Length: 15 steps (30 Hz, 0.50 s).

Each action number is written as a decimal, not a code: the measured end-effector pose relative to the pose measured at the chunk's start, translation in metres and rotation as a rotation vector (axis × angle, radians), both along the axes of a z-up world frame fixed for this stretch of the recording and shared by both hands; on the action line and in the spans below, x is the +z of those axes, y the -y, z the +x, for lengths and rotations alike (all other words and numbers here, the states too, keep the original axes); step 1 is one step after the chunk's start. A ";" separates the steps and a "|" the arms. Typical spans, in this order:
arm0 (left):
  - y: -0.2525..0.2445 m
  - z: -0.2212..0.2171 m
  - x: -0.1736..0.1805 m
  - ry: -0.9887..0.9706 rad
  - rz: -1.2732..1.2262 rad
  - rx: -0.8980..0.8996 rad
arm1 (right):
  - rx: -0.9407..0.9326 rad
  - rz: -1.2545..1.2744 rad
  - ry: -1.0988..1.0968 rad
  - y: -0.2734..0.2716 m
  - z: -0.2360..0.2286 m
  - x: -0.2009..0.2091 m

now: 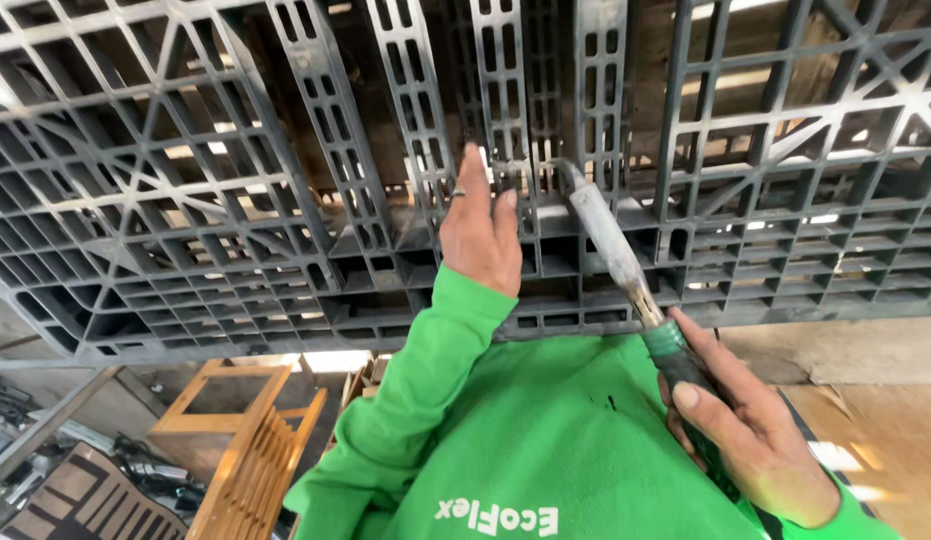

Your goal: The person uses a hot air welding tool to melt and fuse the plastic grid of a large grey crate. They move the tool along the grid lines, applying heat to smooth or repair the surface. The person holds the crate steady with one hand while operating the tool with the other.

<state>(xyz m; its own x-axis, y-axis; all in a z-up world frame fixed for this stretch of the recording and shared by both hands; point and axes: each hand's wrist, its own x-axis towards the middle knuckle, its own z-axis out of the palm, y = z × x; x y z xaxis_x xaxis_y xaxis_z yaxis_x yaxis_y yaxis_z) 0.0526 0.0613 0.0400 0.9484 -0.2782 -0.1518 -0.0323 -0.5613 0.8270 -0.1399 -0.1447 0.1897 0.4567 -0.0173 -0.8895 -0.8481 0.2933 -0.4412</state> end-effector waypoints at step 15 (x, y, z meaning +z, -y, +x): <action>0.029 0.001 -0.014 -0.095 0.084 0.148 | -0.273 0.288 -0.021 0.003 0.021 -0.023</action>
<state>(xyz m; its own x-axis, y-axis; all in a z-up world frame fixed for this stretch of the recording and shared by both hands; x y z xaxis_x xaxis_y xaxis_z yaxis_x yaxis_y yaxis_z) 0.0536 0.0318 0.0260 0.9584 -0.1194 -0.2593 0.1317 -0.6210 0.7727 -0.1189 -0.1482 0.1668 0.4518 0.1154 -0.8846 -0.7295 0.6186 -0.2919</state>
